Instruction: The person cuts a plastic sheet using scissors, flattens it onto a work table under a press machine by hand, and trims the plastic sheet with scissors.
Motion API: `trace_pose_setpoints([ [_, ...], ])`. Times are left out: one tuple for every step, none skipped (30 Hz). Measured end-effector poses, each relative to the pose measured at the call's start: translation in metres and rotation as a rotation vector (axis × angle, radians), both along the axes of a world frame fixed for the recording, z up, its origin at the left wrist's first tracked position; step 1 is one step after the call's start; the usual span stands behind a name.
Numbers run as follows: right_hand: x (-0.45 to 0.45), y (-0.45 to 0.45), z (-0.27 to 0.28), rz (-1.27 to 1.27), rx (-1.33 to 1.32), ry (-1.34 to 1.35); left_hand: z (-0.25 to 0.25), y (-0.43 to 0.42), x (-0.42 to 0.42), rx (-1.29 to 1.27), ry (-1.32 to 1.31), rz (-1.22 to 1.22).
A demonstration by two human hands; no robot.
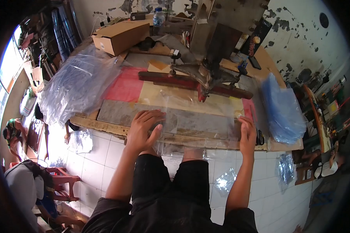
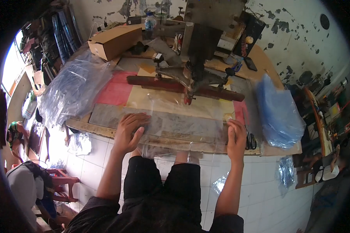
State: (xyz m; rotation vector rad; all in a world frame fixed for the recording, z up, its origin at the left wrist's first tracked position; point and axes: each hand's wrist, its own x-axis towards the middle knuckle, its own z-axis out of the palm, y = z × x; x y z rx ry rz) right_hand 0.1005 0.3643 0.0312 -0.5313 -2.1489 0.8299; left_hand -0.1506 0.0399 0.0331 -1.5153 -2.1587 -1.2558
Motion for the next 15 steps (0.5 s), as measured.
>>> trace_pose_setpoints([
  [-0.003,0.004,0.002,0.002,0.008,0.005,0.000,0.000,0.000,0.005,-0.008,0.002],
  [-0.007,0.009,0.005,-0.028,0.058,-0.090,0.001,-0.001,0.001,0.008,-0.016,0.003],
  [-0.012,0.014,0.007,-0.060,0.107,-0.185,0.003,-0.001,0.001,0.013,-0.013,0.002],
  [-0.018,0.018,0.009,-0.063,0.109,-0.184,0.005,-0.002,0.002,-0.016,-0.023,0.017],
  [-0.027,0.023,0.011,-0.071,0.137,-0.239,0.006,-0.002,0.004,-0.046,-0.033,0.031],
  [-0.036,0.030,0.010,-0.079,0.165,-0.292,0.006,-0.002,0.005,-0.044,-0.030,0.028],
  [-0.045,0.037,0.006,-0.114,0.239,-0.330,0.005,-0.002,0.006,-0.032,-0.031,0.048],
  [-0.051,0.043,0.003,-0.116,0.241,-0.325,0.005,-0.002,0.006,-0.020,-0.030,0.070],
  [-0.059,0.041,0.006,-0.136,0.172,-0.388,0.005,-0.002,0.007,-0.018,-0.026,0.069],
  [-0.066,0.040,0.007,-0.156,0.104,-0.453,0.005,-0.002,0.008,-0.022,-0.042,0.086],
  [-0.071,0.041,0.006,-0.156,0.106,-0.450,0.004,-0.002,0.008,-0.026,-0.059,0.102],
  [-0.076,0.044,0.001,-0.179,0.165,-0.440,0.004,-0.001,0.008,-0.024,-0.058,0.103],
  [-0.080,0.048,-0.006,-0.201,0.225,-0.429,0.004,-0.001,0.009,-0.030,-0.064,0.112],
  [-0.082,0.056,-0.015,-0.200,0.226,-0.428,0.004,-0.001,0.009,-0.037,-0.071,0.121],
  [-0.084,0.059,-0.016,-0.143,0.019,-0.326,0.002,0.000,0.007,-0.038,-0.069,0.122],
])
